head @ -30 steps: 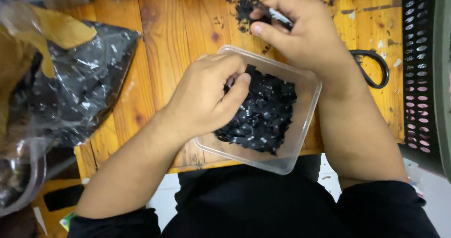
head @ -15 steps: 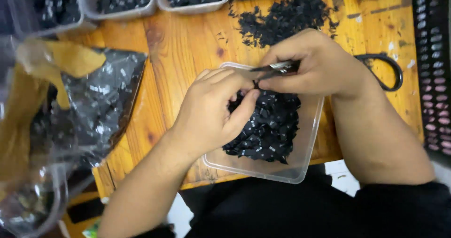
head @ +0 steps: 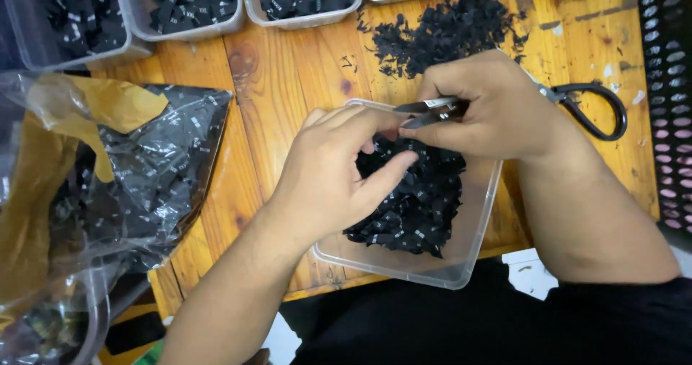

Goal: Trimming excess material from small black labels using snips and sorting them into a plastic container.

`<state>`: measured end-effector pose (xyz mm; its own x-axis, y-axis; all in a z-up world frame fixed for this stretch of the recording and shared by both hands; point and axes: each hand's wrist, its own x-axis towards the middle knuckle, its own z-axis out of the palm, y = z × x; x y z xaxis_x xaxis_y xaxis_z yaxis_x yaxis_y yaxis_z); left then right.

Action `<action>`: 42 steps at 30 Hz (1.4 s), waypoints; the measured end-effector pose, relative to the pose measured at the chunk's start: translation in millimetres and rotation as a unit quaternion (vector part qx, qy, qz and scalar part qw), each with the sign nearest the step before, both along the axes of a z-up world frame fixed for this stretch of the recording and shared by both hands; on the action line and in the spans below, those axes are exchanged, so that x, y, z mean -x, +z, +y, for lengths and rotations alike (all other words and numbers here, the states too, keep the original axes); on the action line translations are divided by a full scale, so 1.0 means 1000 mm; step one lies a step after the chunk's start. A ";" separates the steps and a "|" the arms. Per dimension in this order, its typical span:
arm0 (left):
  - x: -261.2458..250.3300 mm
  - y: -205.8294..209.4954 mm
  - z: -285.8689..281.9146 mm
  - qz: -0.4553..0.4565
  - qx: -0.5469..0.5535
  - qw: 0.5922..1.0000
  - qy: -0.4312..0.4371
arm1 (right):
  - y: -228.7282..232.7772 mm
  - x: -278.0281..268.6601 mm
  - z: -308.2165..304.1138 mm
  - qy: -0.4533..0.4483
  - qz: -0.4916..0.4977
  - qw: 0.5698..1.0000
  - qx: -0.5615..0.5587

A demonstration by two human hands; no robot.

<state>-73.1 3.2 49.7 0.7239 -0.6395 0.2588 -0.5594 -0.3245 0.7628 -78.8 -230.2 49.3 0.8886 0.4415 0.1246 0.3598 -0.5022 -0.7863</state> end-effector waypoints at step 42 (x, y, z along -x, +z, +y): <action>0.007 0.001 -0.005 0.032 0.106 0.992 0.060 | -0.010 0.004 -0.007 -0.065 -0.036 0.997 -0.027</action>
<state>-80.1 -1.4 50.2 0.8101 -0.4845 0.3300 -0.4755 -0.2139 0.8533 -83.2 -236.9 39.5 0.9255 0.3146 0.2111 0.3515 -0.5052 -0.7881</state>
